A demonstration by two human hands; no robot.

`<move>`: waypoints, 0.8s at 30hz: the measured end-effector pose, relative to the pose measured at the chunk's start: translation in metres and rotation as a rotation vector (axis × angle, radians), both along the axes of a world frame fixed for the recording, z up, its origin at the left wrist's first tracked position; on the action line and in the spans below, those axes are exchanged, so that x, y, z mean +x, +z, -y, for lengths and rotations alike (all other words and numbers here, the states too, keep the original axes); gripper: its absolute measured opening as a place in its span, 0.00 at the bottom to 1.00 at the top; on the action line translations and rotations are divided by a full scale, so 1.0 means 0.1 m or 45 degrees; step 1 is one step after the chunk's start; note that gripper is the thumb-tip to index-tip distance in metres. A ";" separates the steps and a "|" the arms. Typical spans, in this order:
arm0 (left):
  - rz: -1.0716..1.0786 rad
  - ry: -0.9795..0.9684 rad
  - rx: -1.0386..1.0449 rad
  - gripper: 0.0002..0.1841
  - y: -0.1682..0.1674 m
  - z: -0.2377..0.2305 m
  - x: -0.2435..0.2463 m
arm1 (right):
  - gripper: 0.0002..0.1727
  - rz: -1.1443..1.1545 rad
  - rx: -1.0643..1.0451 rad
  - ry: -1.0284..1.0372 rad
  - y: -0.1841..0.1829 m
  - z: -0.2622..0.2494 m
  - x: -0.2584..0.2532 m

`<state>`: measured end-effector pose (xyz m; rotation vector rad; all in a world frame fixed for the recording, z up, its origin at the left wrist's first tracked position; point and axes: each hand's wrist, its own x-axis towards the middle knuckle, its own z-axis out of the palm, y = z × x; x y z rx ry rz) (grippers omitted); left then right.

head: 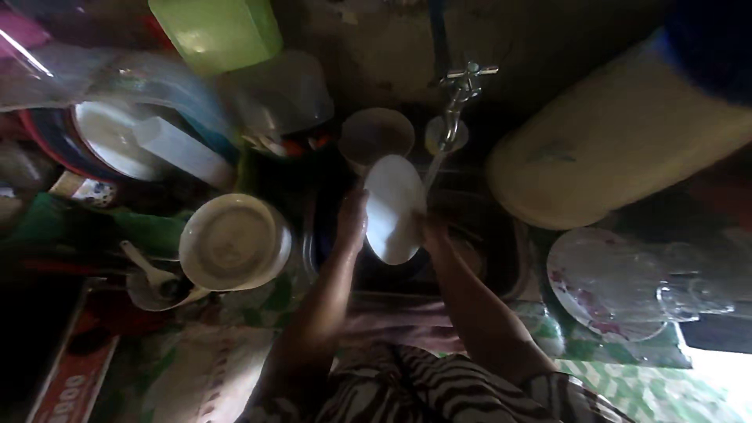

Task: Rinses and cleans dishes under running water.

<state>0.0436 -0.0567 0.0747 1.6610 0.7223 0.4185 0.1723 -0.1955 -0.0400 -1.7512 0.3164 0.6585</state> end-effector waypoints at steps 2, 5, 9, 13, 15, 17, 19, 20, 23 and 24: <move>-0.036 -0.005 -0.014 0.24 0.04 -0.05 -0.06 | 0.30 -0.044 0.034 -0.009 0.04 -0.03 0.03; -0.071 -0.031 -0.003 0.24 0.03 -0.10 -0.10 | 0.27 -0.109 0.213 -0.031 0.01 0.08 0.06; -0.051 -0.022 -0.034 0.20 -0.17 -0.16 -0.06 | 0.29 -0.055 0.307 -0.067 0.12 0.44 0.06; -0.065 0.146 -0.238 0.18 -0.42 0.00 0.10 | 0.28 0.001 0.190 -0.078 0.33 0.75 0.09; -0.042 0.152 -0.284 0.17 -0.45 0.11 0.21 | 0.26 0.022 0.222 -0.067 0.31 0.92 0.13; -0.039 0.057 -0.244 0.18 -0.44 0.21 0.32 | 0.24 0.014 0.287 -0.135 0.27 1.10 0.14; -0.081 -0.062 -0.169 0.18 -0.39 0.29 0.45 | 0.23 -0.043 0.386 -0.247 0.27 1.27 0.09; -0.089 -0.119 -0.120 0.17 -0.38 0.32 0.53 | 0.23 -0.074 0.439 -0.318 0.25 1.34 0.06; -0.067 -0.197 -0.046 0.14 -0.31 0.39 0.71 | 0.23 -0.086 0.622 -0.424 0.10 1.47 0.04; -0.054 -0.191 -0.050 0.13 -0.29 0.39 0.75 | 0.23 -0.069 0.690 -0.418 0.03 1.49 0.04</move>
